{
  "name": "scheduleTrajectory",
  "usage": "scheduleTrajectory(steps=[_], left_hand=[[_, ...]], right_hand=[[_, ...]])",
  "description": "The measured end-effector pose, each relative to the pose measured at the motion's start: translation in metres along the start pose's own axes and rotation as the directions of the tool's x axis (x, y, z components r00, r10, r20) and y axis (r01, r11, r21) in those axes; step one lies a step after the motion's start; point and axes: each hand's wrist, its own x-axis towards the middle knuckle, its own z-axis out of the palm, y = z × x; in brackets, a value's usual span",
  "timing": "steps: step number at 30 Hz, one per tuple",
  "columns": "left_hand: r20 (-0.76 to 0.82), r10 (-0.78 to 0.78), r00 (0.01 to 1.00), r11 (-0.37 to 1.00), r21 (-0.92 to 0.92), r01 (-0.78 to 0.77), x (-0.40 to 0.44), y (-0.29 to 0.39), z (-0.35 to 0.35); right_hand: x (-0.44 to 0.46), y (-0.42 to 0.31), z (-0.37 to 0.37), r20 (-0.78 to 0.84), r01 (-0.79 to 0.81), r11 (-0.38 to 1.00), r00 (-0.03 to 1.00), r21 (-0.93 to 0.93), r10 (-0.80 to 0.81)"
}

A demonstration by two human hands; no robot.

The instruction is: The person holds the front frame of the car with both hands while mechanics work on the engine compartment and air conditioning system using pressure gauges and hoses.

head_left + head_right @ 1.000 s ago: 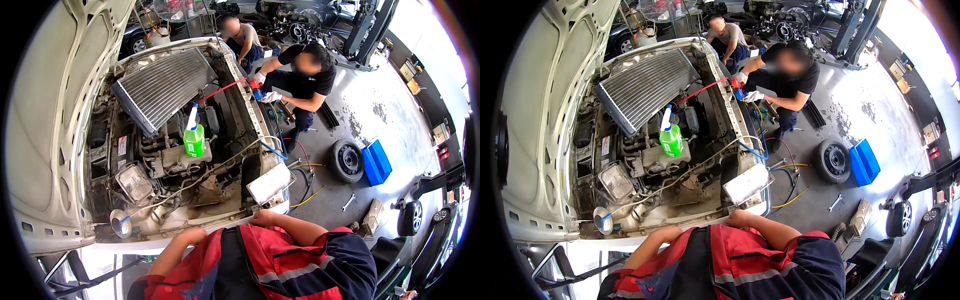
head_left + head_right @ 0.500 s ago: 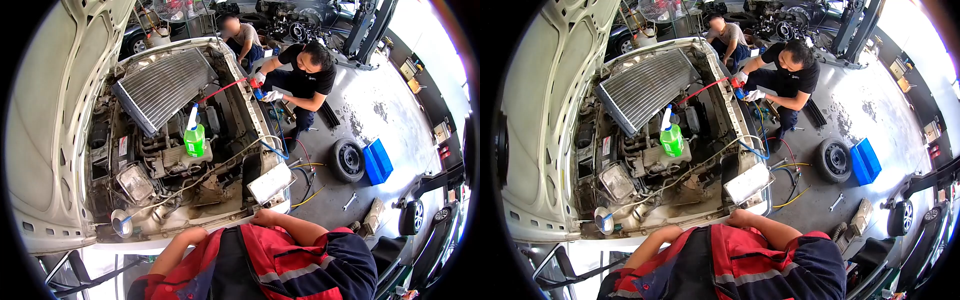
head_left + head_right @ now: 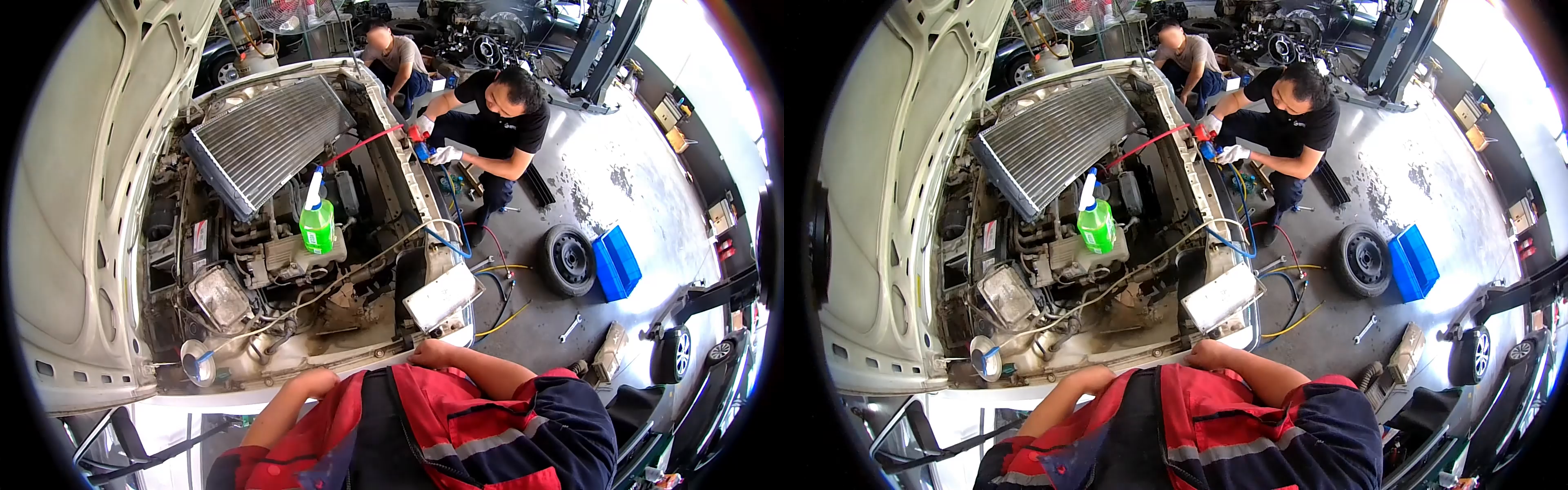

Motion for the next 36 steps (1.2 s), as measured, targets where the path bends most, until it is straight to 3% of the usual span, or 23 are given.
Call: scheduleTrajectory(steps=[6,9,12,21,24,27,30,33,36], left_hand=[[-0.053,0.061,0.997,0.998,-0.017,-0.062,0.005,-0.009,0.006],[-0.096,0.154,0.983,0.987,0.067,-0.148,0.007,-0.013,0.008],[-0.045,0.152,0.987,0.979,0.148,-0.144,0.003,-0.009,0.004],[-0.026,-0.015,1.0,0.983,-0.183,0.01,-0.016,0.015,-0.006],[0.023,-0.058,0.998,0.983,-0.173,0.061,-0.017,0.019,-0.01],[-0.019,0.052,0.998,0.999,0.018,-0.051,-0.011,0.01,-0.006],[-0.025,0.008,1.0,1.0,0.0,-0.008,0.001,-0.002,0.001],[-0.054,0.068,0.996,0.997,0.031,-0.067,0.0,-0.002,0.002],[-0.065,0.07,0.995,0.992,-0.102,-0.076,-0.012,0.01,-0.003]], right_hand=[[0.004,0.004,0.002,-0.015,0.026,0.999,1.0,-0.031,-0.026],[0.004,0.003,0.001,-0.001,0.013,1.0,1.0,-0.014,-0.013],[0.002,0.002,0.001,-0.007,0.019,1.0,1.0,-0.001,-0.019],[0.002,0.001,0.002,-0.033,0.023,1.0,0.999,-0.005,-0.023],[0.001,0.0,0.001,-0.017,0.005,1.0,1.0,0.003,-0.005],[-0.002,-0.003,-0.001,-0.01,-0.008,1.0,1.0,0.015,0.008],[-0.005,-0.007,-0.003,0.002,-0.02,1.0,1.0,0.021,0.02],[-0.005,-0.008,-0.003,0.013,-0.039,0.998,0.999,0.045,0.038],[-0.001,0.001,0.001,-0.017,0.013,0.999,1.0,0.035,-0.013]])
